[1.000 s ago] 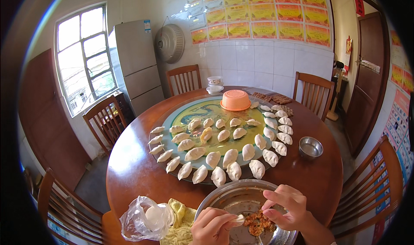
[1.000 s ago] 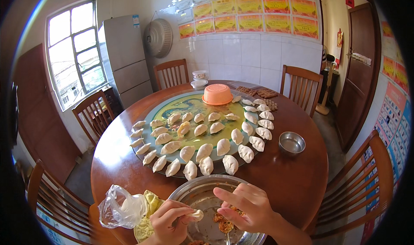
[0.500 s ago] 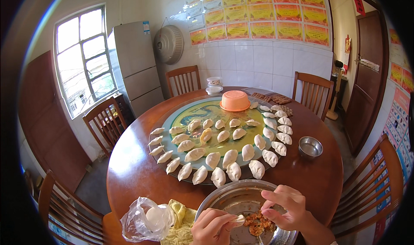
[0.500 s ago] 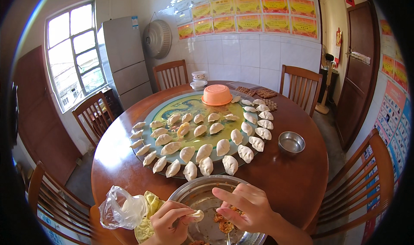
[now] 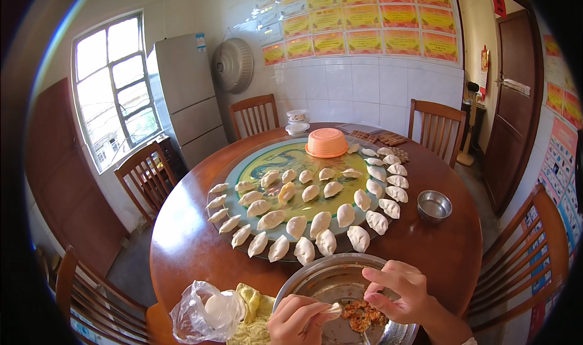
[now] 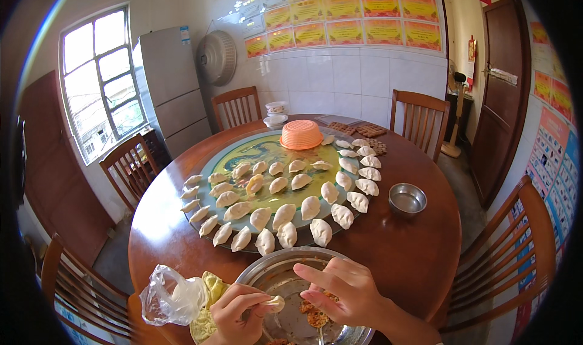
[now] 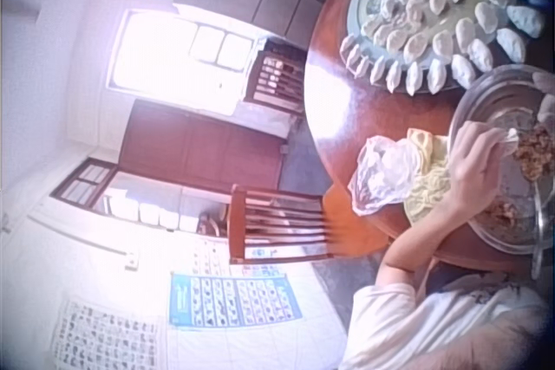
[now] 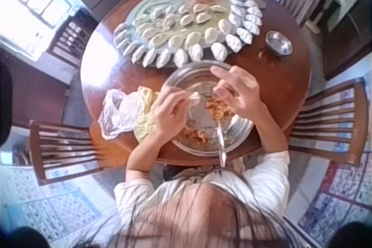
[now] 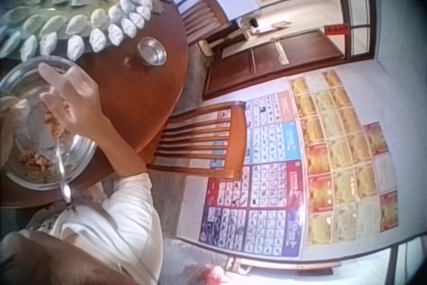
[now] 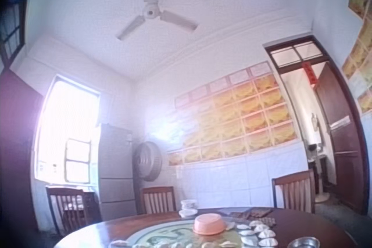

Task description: The person repeatedly scoops filling from a metal bowl with a spoon, places it onto round dumpling wrappers held in the left hand, folds and pleats the edges to seal each dumpling, and arranges the finished dumplings on a large rotating tray on the table. Another person briefly enters the room and later places a bowl on the table.

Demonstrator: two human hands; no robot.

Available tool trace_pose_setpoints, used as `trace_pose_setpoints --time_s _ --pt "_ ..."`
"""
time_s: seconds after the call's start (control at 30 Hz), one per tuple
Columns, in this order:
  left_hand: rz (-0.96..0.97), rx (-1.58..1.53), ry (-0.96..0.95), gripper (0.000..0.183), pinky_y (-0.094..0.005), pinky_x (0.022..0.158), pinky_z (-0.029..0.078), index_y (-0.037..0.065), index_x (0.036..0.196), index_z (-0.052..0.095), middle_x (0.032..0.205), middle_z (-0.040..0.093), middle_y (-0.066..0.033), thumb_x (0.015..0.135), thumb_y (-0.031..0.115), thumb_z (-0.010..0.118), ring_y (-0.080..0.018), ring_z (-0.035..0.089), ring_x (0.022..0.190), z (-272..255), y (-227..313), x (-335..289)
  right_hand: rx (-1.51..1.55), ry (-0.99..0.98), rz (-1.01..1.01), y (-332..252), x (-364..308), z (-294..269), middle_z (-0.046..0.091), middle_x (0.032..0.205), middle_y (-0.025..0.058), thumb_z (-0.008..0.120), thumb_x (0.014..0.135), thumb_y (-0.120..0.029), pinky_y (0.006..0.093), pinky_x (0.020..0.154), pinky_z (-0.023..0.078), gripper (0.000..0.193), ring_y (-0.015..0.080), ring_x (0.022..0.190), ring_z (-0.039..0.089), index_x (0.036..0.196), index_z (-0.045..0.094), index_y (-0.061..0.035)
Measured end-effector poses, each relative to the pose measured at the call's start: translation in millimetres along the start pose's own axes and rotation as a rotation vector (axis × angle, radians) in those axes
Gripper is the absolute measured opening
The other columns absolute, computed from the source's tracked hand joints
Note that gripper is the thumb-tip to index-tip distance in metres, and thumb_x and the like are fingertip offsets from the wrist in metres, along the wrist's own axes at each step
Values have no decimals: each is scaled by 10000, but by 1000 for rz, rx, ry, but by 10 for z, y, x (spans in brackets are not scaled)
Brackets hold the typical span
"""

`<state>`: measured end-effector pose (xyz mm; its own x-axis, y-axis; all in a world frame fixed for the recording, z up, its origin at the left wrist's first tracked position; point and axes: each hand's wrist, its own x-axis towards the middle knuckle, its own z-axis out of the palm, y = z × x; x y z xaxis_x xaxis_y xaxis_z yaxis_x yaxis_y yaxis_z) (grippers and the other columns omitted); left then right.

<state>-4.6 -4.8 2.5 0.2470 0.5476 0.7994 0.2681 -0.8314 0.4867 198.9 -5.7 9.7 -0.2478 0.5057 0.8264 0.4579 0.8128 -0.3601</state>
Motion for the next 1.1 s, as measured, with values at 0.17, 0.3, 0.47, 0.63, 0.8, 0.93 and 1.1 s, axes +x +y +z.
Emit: trace_pose_setpoints --time_s 0.17,0.3,0.47,0.63,0.8,0.93,1.1 --pt "1 -11 5 140 -299 531 419 -22 820 593 739 568 -122 698 -74 639 -246 535 631 13 -6 -1 2 3 -6 6 -7 1 561 639 5 698 742 -140 279 495 407 420 152 537 483 1136 573 -63" --pt "-7 -16 8 136 -294 524 418 -23 820 597 740 571 -123 702 -76 638 -239 537 629 16 -2 -3 0 -4 -4 4 -6 -1 541 624 14 700 740 -142 286 493 400 422 157 526 466 1135 573 -63" --pt "-5 -8 5 146 -290 515 421 -27 827 599 744 574 -121 698 -81 640 -237 538 628 11 7 5 -1 -7 -7 -7 -4 -4 511 605 22 696 742 -132 294 488 388 416 162 520 452 1133 573 -61" --pt "-18 -10 2 144 -282 499 419 -24 829 600 746 573 -121 703 -84 636 -227 537 613 15 15 3 -1 -18 -7 -10 -1 6 487 595 23 691 747 -130 297 490 379 421 165 519 436 1144 566 -63" --pt "-12 -13 4 137 -275 481 415 -21 833 601 750 571 -117 714 -81 632 -218 537 606 22 3 -4 -2 -31 -2 0 -17 6 461 583 21 685 753 -131 298 490 374 429 168 517 420 1157 556 -67" --pt "-27 -13 -10 133 -269 480 422 -21 840 602 752 569 -115 723 -78 626 -216 542 613 19 7 -9 -8 -27 -9 10 -18 17 464 584 21 686 752 -133 300 491 375 441 169 516 424 1166 548 -66" --pt "-45 -29 -22 127 -258 489 432 -25 849 601 763 566 -115 736 -80 606 -206 547 617 2 22 -11 -6 -52 48 -38 -3 -39 566 679 36 673 779 -177 282 544 431 473 170 569 507 1203 507 -48"
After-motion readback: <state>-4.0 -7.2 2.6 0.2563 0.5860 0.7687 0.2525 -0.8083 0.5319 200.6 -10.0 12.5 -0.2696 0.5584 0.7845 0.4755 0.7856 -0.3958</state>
